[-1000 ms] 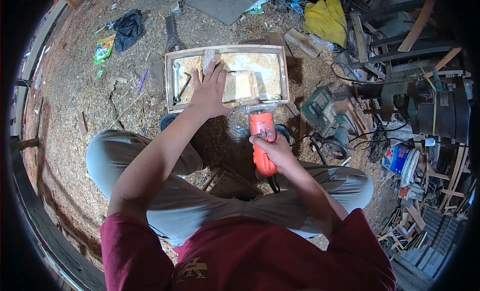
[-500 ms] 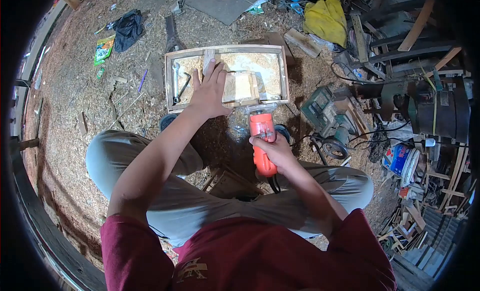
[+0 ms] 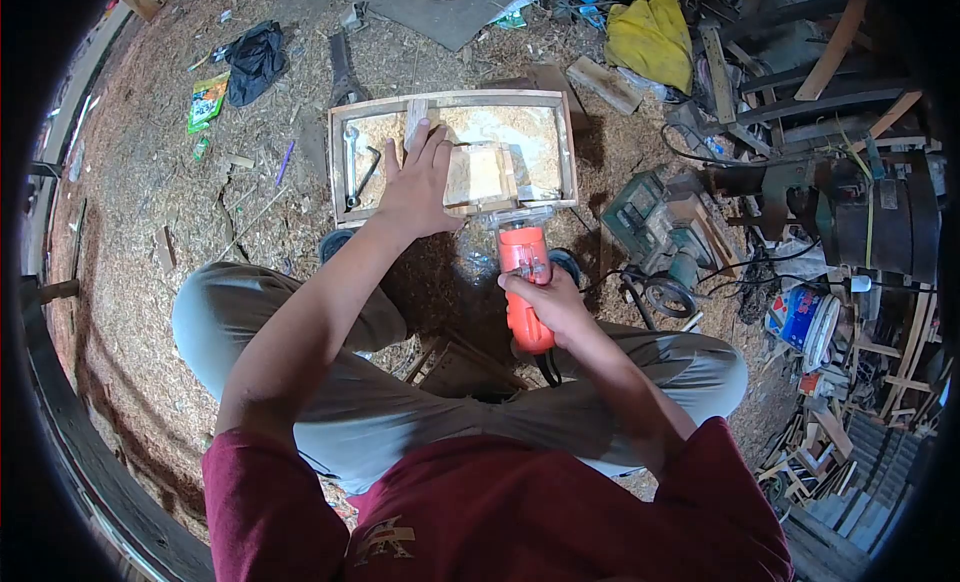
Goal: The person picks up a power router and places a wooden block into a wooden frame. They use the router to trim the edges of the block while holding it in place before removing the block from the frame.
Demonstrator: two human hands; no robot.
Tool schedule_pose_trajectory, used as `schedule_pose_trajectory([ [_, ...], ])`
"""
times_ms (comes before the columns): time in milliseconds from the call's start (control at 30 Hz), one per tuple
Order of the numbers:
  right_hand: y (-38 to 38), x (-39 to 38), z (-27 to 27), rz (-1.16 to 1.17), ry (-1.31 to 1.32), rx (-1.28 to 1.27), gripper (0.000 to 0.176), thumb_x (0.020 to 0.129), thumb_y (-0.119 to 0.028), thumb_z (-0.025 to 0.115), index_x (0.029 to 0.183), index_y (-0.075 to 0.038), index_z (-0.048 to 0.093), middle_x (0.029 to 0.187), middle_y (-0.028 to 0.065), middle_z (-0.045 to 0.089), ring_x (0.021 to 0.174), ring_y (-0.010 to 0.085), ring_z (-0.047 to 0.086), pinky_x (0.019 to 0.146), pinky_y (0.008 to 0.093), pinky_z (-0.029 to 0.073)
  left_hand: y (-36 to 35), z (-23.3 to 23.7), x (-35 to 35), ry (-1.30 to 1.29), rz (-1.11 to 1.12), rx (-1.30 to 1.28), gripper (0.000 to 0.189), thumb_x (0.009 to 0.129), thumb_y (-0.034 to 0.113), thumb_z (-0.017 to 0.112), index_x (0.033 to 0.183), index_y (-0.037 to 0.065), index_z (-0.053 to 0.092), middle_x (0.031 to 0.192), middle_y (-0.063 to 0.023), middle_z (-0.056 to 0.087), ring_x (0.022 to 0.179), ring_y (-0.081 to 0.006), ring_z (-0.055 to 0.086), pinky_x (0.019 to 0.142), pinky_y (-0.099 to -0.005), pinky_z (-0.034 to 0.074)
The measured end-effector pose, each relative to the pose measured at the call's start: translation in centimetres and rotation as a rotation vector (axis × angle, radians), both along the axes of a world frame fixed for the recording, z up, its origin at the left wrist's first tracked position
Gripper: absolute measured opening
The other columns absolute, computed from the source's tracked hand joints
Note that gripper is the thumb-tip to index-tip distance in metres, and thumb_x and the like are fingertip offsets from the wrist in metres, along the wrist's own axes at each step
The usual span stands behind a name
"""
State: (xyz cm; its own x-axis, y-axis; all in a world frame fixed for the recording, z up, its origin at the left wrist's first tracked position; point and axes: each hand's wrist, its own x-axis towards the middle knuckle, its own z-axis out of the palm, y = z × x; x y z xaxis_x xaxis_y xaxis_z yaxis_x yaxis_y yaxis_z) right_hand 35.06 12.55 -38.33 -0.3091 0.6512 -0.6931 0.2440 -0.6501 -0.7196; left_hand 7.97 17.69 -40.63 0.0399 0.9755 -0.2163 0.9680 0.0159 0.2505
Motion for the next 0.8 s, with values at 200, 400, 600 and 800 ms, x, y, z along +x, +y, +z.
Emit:
schedule_pose_trajectory([
  [200, -0.1, 0.0, -0.3, -0.015, 0.000, -0.010, 0.026, 0.094, -0.021, 0.086, 0.108, -0.009, 0.070, 0.086, 0.0006, 0.070, 0.069, 0.0114, 0.067, 0.061, 0.0330, 0.058, -0.1, -0.1, -0.1, -0.011, -0.004, 0.019, 0.128, 0.065, 0.049, 0.097, 0.163, 0.001, 0.030, 0.176, -0.0151, 0.025, 0.168, -0.0341, 0.006, 0.129, -0.0752, 0.010],
  [400, -0.1, 0.0, -0.2, -0.024, 0.005, -0.003, 0.025, 0.094, -0.021, 0.086, 0.108, -0.008, 0.070, 0.085, 0.0007, 0.069, 0.068, 0.0120, 0.067, 0.060, 0.0338, 0.058, -0.1, 0.0, 0.0, -0.026, -0.001, 0.011, 0.129, 0.064, 0.048, 0.098, 0.163, 0.001, 0.030, 0.176, -0.0152, 0.024, 0.169, -0.0338, 0.006, 0.129, -0.0741, 0.008],
  [600, -0.1, 0.2, -1.1, -0.013, -0.016, 0.029, 0.025, 0.094, -0.021, 0.086, 0.108, -0.008, 0.070, 0.085, 0.0010, 0.070, 0.069, 0.0125, 0.068, 0.060, 0.0338, 0.059, -0.1, 0.3, 0.0, -0.029, 0.001, 0.008, 0.128, 0.064, 0.047, 0.098, 0.162, 0.000, 0.031, 0.177, -0.0156, 0.024, 0.169, -0.0336, 0.006, 0.129, -0.0737, 0.008],
  [800, -0.1, 0.1, -0.9, -0.017, -0.001, 0.026, 0.026, 0.094, -0.021, 0.086, 0.108, -0.007, 0.070, 0.084, 0.0020, 0.070, 0.067, 0.0132, 0.068, 0.060, 0.0341, 0.059, -0.1, 0.1, 0.0, -0.013, 0.001, 0.005, 0.127, 0.065, 0.047, 0.098, 0.162, 0.001, 0.031, 0.176, -0.0156, 0.024, 0.169, -0.0337, 0.007, 0.129, -0.0749, 0.010],
])
